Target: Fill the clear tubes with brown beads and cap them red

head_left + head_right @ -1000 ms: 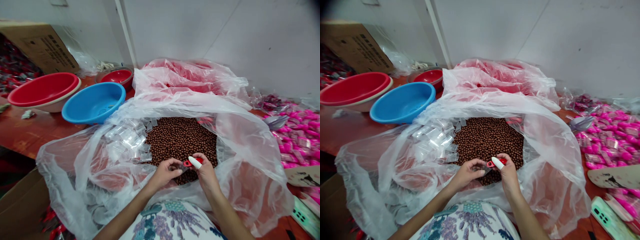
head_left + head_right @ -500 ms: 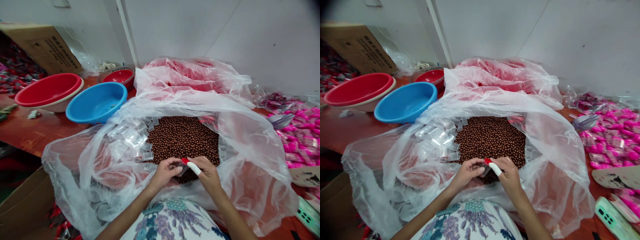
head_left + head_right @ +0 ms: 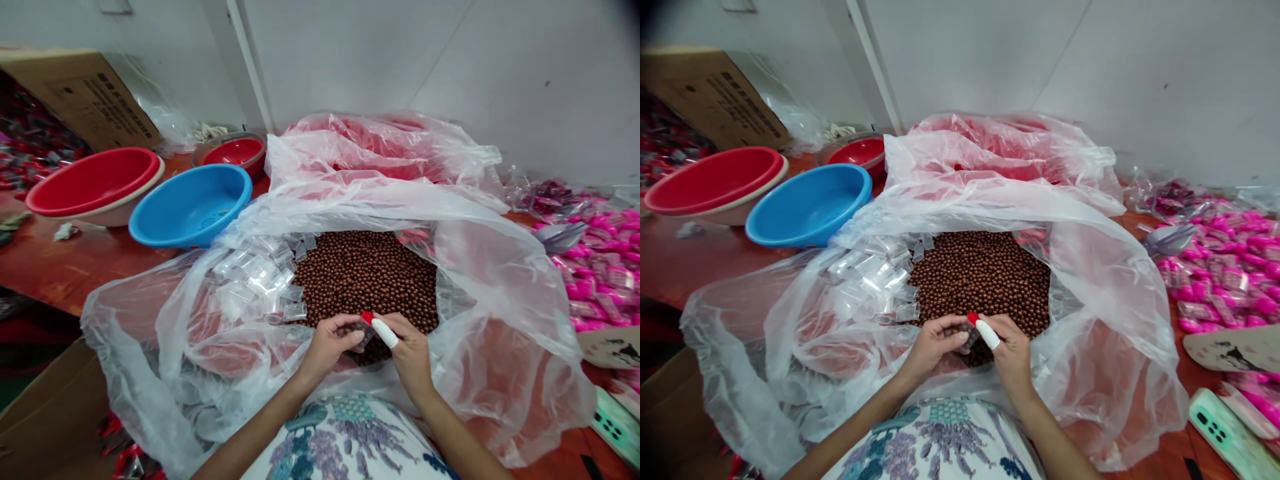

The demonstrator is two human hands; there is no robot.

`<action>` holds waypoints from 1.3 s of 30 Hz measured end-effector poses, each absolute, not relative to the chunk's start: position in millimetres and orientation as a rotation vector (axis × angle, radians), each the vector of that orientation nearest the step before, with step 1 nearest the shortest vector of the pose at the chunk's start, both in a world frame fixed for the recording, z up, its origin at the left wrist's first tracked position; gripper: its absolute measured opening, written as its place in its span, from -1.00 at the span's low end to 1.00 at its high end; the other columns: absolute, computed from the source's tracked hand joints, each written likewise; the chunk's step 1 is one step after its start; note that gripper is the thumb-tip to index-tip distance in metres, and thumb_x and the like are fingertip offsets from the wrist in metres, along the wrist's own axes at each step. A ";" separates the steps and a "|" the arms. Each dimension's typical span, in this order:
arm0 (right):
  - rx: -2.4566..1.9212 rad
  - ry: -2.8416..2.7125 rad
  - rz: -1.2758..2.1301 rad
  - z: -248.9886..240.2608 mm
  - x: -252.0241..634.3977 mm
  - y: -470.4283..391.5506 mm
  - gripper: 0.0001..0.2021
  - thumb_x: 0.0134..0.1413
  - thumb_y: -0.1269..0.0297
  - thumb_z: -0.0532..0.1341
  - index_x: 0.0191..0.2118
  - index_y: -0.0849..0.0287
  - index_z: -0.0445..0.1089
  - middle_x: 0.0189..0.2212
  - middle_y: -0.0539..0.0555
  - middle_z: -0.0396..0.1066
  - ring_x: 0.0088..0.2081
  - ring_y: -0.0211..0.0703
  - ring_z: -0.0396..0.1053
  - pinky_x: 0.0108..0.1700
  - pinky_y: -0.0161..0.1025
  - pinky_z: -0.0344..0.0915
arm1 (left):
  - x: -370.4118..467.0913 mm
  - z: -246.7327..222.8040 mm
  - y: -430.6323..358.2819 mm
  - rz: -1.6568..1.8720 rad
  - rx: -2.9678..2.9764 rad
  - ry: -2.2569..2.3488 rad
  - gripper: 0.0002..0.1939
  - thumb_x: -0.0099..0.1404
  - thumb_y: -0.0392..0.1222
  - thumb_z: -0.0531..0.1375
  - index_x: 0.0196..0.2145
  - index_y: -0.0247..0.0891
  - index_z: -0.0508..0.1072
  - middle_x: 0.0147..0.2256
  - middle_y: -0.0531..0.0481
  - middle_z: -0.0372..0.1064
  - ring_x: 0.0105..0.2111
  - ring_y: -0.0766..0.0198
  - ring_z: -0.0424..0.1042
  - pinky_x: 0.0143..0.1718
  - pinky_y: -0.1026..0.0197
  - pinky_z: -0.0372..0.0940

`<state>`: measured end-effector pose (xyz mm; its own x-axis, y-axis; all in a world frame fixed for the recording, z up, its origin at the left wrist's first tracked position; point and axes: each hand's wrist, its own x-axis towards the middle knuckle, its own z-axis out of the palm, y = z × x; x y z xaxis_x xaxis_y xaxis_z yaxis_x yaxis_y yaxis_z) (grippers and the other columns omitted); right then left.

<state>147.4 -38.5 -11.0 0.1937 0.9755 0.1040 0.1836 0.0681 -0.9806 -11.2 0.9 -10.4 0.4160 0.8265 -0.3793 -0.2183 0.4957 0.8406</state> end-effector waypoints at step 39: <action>-1.625 -2.055 0.229 -25.5 188.0 -9.3 -0.48 -0.18 0.66 0.01 -0.06 0.14 0.33 -0.20 0.09 0.39 -0.19 -0.07 0.25 -0.14 -0.12 0.22 | -19.1 -16.8 2.9 0.739 1.008 0.952 -0.59 0.13 -0.20 0.20 -0.02 -0.17 0.38 -0.09 -0.08 0.33 -0.15 0.16 0.31 -0.22 0.16 0.32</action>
